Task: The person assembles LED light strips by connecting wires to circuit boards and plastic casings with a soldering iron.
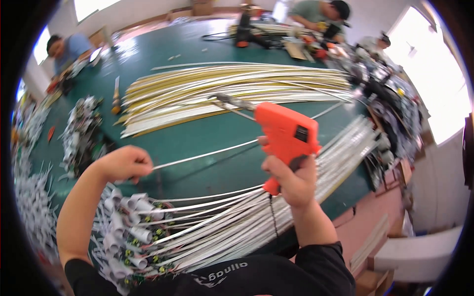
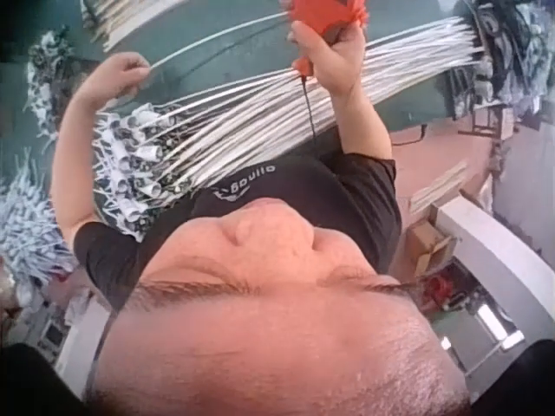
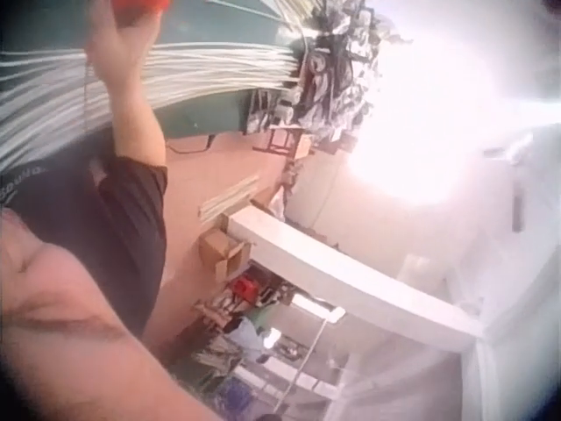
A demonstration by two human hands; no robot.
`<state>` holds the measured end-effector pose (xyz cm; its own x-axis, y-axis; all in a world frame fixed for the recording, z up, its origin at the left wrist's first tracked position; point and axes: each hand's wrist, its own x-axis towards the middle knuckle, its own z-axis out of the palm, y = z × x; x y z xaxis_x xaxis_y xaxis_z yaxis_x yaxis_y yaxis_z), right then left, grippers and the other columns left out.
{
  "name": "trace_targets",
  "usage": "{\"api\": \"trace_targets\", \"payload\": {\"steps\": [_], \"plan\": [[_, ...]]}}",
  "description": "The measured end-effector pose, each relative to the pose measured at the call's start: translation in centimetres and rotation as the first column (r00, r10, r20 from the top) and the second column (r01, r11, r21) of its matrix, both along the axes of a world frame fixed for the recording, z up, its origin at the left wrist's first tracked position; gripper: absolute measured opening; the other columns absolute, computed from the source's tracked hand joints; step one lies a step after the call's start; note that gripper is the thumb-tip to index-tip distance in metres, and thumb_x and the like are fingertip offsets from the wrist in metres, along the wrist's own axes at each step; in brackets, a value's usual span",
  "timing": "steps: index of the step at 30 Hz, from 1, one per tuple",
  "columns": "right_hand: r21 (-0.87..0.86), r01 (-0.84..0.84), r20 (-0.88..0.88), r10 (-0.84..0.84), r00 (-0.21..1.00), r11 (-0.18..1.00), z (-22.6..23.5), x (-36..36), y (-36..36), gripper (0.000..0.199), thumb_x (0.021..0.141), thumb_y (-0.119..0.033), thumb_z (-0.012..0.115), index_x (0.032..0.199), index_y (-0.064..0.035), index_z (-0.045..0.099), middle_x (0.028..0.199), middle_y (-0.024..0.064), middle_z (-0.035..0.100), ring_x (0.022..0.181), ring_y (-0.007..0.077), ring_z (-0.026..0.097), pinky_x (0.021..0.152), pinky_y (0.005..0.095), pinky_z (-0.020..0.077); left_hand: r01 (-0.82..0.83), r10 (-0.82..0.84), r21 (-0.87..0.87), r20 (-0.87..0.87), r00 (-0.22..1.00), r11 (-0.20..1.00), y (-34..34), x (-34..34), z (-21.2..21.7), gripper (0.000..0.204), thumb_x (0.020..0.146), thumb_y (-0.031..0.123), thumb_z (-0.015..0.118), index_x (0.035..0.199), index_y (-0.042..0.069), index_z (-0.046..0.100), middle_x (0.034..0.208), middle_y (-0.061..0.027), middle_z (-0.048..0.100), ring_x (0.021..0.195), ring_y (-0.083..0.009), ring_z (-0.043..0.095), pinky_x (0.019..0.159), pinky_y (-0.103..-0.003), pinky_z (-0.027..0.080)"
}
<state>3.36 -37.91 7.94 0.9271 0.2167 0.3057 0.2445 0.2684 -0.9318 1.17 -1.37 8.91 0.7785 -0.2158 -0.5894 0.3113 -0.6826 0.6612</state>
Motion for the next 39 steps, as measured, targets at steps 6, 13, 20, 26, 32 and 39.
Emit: {"api": "trace_targets", "payload": {"steps": [6, 13, 20, 26, 32, 39], "plan": [[0.109, 0.251, 0.165, -0.267, 0.95, 0.962, 2.7, -0.2, -3.8, 0.046, 0.084, -0.005, 0.057, 0.126, 0.0061, 0.044, 0.111, 0.0205, 0.061, 0.071, 0.0129, 0.058, 0.06, 0.0238, 0.0464, -0.057, 0.131, -0.472, 0.126, 0.983, 0.88, 1.1, -2.4, 7.1, 0.008, 0.075, 0.001, 0.066, 0.077, -0.004, 0.06, 0.061, -0.0104, 0.061, 0.048, -0.014, 0.058, 0.044, -0.024, 0.045], [0.204, 0.327, 0.27, -0.374, 0.887, 0.923, 3.0, -0.1, -5.0, 0.048, 0.087, -0.01, 0.056, 0.128, 0.0088, 0.04, 0.114, 0.0233, 0.058, 0.071, 0.0113, 0.055, 0.061, 0.0216, 0.0456, 0.084, -0.091, -0.062, -0.121, 0.988, 0.995, 3.2, -7.3, 10.0, 0.016, 0.081, 0.009, 0.069, 0.093, -0.001, 0.067, 0.073, -0.005, 0.066, 0.063, -0.0118, 0.063, 0.056, -0.026, 0.05], [0.126, 0.293, 0.28, -0.317, 0.906, 0.948, 1.9, 0.6, -4.7, 0.051, 0.087, -0.012, 0.056, 0.13, 0.0079, 0.038, 0.116, 0.0233, 0.056, 0.071, 0.0101, 0.054, 0.059, 0.0205, 0.0439, 0.556, -0.597, 0.387, -0.018, 0.802, 0.735, -1.6, -9.4, 8.5, 0.021, 0.084, 0.023, 0.061, 0.093, 0.005, 0.065, 0.089, -0.0126, 0.063, 0.086, -0.0315, 0.061, 0.074, -0.04, 0.049], [0.124, 0.295, 0.259, -0.318, 0.912, 0.947, 1.8, 0.6, -4.1, 0.051, 0.086, -0.012, 0.057, 0.13, 0.0069, 0.039, 0.116, 0.0227, 0.057, 0.07, 0.0098, 0.053, 0.058, 0.0192, 0.0421, 0.516, -0.663, 0.501, 0.166, 0.73, 0.694, -4.0, -6.7, 8.8, 0.022, 0.083, 0.025, 0.059, 0.09, 0.005, 0.063, 0.09, -0.0155, 0.059, 0.088, -0.034, 0.06, 0.076, -0.043, 0.049], [0.073, 0.284, 0.201, -0.293, 0.935, 0.956, 1.0, 0.9, -3.0, 0.05, 0.086, -0.013, 0.057, 0.129, 0.0074, 0.039, 0.114, 0.022, 0.057, 0.068, 0.0092, 0.052, 0.059, 0.0196, 0.0421, 0.058, -0.473, 0.615, 0.539, 0.698, 0.786, -1.0, 8.3, -1.3, 0.018, 0.085, 0.018, 0.053, 0.093, 0.004, 0.062, 0.097, -0.0143, 0.06, 0.094, -0.0333, 0.058, 0.082, -0.044, 0.047], [0.052, 0.3, 0.2, -0.304, 0.931, 0.952, 0.6, 1.7, -3.4, 0.05, 0.087, -0.013, 0.057, 0.129, 0.0077, 0.039, 0.114, 0.0216, 0.058, 0.069, 0.0093, 0.052, 0.06, 0.0202, 0.0432, -0.083, -0.503, 0.753, 0.513, 0.695, 0.653, -0.9, 16.4, -7.2, 0.016, 0.083, 0.015, 0.056, 0.092, 0.006, 0.065, 0.102, -0.0123, 0.059, 0.101, -0.0308, 0.058, 0.085, -0.042, 0.048]]}}
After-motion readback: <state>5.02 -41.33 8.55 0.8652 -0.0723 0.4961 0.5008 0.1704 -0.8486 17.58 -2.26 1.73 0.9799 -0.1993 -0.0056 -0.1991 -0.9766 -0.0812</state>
